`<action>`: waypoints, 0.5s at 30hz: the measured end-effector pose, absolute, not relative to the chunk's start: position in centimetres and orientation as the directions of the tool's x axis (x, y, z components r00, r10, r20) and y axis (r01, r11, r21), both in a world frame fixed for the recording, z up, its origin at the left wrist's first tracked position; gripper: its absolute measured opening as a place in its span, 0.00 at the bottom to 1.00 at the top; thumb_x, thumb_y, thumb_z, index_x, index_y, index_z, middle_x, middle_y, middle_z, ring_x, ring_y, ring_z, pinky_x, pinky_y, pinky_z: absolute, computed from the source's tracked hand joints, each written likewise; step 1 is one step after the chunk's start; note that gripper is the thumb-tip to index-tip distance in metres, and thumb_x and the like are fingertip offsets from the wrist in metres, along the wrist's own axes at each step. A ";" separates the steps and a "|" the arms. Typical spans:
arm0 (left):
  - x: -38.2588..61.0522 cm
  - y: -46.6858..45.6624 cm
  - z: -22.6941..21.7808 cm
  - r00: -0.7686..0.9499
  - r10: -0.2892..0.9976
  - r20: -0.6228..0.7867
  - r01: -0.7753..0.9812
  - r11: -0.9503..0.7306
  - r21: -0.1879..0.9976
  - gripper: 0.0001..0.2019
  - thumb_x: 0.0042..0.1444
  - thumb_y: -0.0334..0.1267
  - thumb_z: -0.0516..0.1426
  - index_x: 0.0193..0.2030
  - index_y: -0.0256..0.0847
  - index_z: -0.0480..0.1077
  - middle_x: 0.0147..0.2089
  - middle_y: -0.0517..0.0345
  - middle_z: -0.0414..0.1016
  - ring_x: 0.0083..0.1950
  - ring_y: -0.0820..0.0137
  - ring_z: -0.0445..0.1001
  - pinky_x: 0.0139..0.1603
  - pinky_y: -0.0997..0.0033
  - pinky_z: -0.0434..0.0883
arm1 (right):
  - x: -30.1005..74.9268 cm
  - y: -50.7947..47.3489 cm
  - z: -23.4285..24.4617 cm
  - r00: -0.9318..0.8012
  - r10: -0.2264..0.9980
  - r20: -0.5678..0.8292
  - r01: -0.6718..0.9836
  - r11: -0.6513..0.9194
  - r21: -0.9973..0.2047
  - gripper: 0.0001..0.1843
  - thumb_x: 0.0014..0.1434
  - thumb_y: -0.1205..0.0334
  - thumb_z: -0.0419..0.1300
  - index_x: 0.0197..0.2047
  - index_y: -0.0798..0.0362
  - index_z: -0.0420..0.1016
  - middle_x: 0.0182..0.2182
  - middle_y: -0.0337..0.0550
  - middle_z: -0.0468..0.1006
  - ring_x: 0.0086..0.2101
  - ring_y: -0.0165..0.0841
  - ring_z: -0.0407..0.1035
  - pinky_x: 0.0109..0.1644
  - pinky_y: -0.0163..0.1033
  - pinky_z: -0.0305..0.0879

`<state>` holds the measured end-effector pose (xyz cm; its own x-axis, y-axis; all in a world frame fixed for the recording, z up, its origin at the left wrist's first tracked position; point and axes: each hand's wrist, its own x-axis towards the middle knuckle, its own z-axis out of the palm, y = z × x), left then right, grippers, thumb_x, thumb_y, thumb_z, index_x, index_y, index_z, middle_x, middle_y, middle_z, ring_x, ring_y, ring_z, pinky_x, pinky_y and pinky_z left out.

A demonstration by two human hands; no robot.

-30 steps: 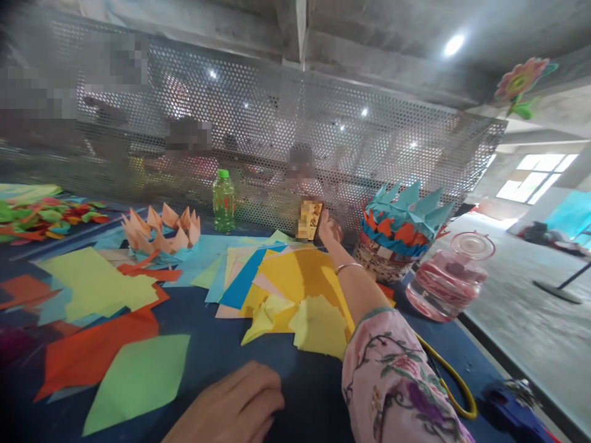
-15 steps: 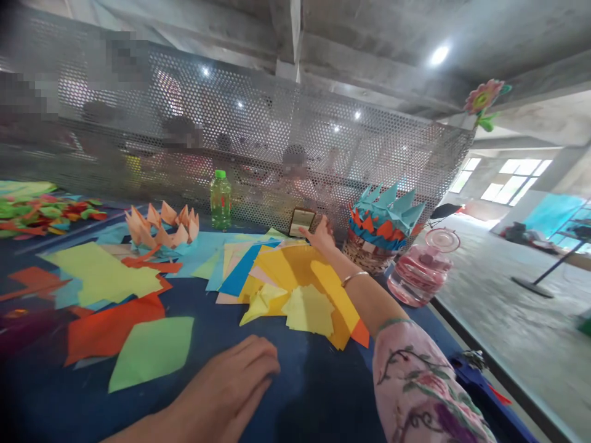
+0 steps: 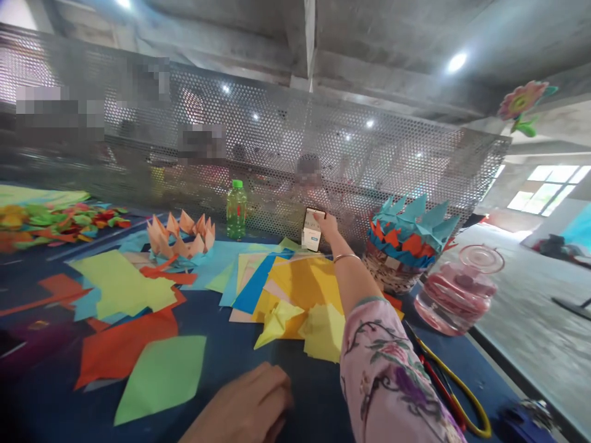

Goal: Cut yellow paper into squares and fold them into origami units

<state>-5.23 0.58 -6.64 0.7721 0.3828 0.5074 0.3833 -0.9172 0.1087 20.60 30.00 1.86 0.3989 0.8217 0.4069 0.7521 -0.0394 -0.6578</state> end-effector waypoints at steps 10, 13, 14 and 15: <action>-5.3 0.6 -6.1 0.786 0.425 0.450 0.395 -0.904 0.165 0.06 0.53 0.25 0.53 0.34 0.40 0.64 0.36 0.57 0.70 0.35 0.69 0.68 0.33 0.73 0.67 | 22.9 29.7 1.0 0.518 0.786 0.337 0.716 -0.184 -0.673 0.17 0.63 0.57 0.57 0.53 0.56 0.67 0.50 0.48 0.71 0.45 0.38 0.70 0.47 0.48 0.69; -5.4 0.6 -6.0 0.784 0.432 0.446 0.395 -0.901 0.180 0.09 0.51 0.23 0.53 0.36 0.39 0.65 0.37 0.56 0.70 0.36 0.68 0.69 0.35 0.73 0.68 | 22.9 29.0 0.4 0.546 0.775 0.320 0.714 -0.230 -0.661 0.17 0.63 0.57 0.56 0.53 0.55 0.68 0.50 0.48 0.71 0.45 0.37 0.70 0.47 0.48 0.69; -5.3 0.6 -6.0 0.784 0.422 0.455 0.384 -0.906 0.178 0.09 0.50 0.23 0.53 0.35 0.39 0.66 0.36 0.57 0.71 0.35 0.68 0.68 0.34 0.73 0.68 | 22.8 28.8 0.1 0.547 0.775 0.316 0.716 -0.237 -0.657 0.17 0.63 0.57 0.56 0.53 0.55 0.68 0.49 0.48 0.71 0.45 0.37 0.70 0.47 0.48 0.69; -5.3 0.6 -6.0 0.785 0.408 0.465 0.370 -0.912 0.176 0.08 0.50 0.23 0.52 0.35 0.39 0.66 0.35 0.56 0.71 0.34 0.68 0.68 0.33 0.73 0.68 | 22.7 28.5 -0.3 0.545 0.777 0.315 0.719 -0.240 -0.652 0.17 0.63 0.57 0.56 0.53 0.55 0.68 0.49 0.48 0.71 0.45 0.37 0.70 0.47 0.48 0.70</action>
<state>-5.31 0.57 -5.97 0.7854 0.4085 0.4652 0.3703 -0.9121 0.1757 22.69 28.55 -0.30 0.5452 0.7769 0.3149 0.7190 -0.2401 -0.6522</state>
